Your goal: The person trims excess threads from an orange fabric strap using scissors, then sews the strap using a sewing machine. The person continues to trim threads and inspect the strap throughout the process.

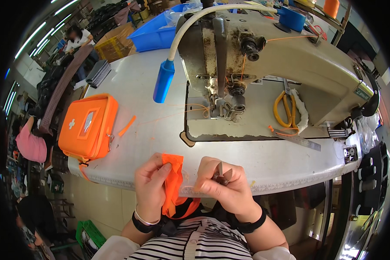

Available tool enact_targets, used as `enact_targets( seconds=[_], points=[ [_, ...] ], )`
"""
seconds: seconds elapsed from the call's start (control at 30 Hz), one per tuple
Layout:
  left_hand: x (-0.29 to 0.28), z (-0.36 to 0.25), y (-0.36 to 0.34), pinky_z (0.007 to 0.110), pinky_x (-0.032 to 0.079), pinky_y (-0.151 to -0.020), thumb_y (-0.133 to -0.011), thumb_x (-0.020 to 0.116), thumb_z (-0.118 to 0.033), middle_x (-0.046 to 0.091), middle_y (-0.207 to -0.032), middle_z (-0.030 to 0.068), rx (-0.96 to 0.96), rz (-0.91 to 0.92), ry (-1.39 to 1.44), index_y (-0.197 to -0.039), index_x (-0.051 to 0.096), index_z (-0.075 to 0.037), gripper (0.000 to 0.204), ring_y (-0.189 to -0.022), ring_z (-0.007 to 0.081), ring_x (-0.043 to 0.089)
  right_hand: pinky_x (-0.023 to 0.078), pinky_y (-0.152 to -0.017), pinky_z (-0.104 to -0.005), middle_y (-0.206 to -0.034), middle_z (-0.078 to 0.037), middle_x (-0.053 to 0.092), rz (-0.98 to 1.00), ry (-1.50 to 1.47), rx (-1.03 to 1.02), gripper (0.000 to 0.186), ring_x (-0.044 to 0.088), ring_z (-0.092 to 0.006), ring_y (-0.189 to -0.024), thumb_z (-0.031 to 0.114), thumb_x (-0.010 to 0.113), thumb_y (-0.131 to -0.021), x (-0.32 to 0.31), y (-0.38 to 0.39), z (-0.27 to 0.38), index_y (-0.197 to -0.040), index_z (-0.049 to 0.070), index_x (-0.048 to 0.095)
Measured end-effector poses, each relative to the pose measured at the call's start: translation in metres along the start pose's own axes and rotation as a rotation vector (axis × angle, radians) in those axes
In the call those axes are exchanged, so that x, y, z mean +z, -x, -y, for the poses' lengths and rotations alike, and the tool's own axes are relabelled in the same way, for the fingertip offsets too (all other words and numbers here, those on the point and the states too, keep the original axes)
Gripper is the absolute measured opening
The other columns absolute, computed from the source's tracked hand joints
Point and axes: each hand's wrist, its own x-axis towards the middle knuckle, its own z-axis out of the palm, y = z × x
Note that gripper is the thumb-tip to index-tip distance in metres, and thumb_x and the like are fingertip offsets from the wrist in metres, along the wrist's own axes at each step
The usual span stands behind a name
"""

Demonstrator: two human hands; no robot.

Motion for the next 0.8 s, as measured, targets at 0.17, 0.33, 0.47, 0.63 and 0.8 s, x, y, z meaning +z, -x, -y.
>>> enact_targets(
  seconds=[0.17,0.33,0.47,0.63,0.8],
  points=[
    [0.002,0.001,0.002,0.022,0.042,-0.073,-0.087,0.055,0.001,0.054,-0.092,0.0064,-0.008,0.027,0.016,-0.098,0.061,0.008,0.015,-0.081,0.0106,0.051,0.038,-0.045,-0.0244,-0.067,-0.005,0.05,-0.155,0.958,-0.378,0.024,0.047,-0.0145,-0.052,0.0,0.076,-0.062,0.009,-0.01,-0.013,-0.079,0.004,0.058],
    [0.008,-0.004,0.002,0.022,0.041,-0.075,-0.087,0.056,0.001,0.054,-0.093,0.0063,-0.016,0.041,0.011,-0.099,0.061,0.008,0.015,-0.082,0.0106,0.051,0.046,-0.047,-0.0287,-0.073,-0.006,0.051,-0.089,1.107,-0.347,0.032,0.056,-0.0195,-0.058,-0.006,0.071,-0.059,0.013,-0.011,-0.017,-0.088,0.004,0.059],
    [0.004,-0.001,0.002,0.022,0.041,-0.075,-0.087,0.055,0.001,0.055,-0.093,0.0064,0.02,0.033,-0.004,-0.1,0.061,0.008,0.016,-0.082,0.0105,0.051,0.043,-0.047,-0.0287,-0.072,-0.007,0.051,0.039,1.035,-0.213,0.029,0.055,-0.0193,-0.056,-0.007,0.068,-0.061,0.006,-0.009,-0.014,-0.086,0.003,0.058],
    [0.003,0.0,0.003,0.021,0.041,-0.075,-0.087,0.055,0.001,0.055,-0.095,0.0067,0.013,0.047,-0.007,-0.102,0.061,0.007,0.017,-0.082,0.0103,0.051,0.041,-0.047,-0.0287,-0.071,-0.007,0.052,0.246,0.73,-0.133,0.025,0.055,-0.0184,-0.055,-0.008,0.067,-0.062,-0.004,-0.005,-0.006,-0.083,0.002,0.058],
    [0.009,0.0,0.003,0.021,0.04,-0.076,-0.088,0.054,0.001,0.055,-0.097,0.0067,-0.008,0.105,0.019,-0.105,0.061,0.006,0.019,-0.085,0.0101,0.051,0.044,-0.047,-0.0268,-0.07,-0.006,0.052,-0.091,0.976,-0.328,0.033,0.054,-0.0177,-0.055,-0.009,0.066,-0.058,0.014,-0.015,-0.009,-0.088,0.003,0.061]
  ],
)
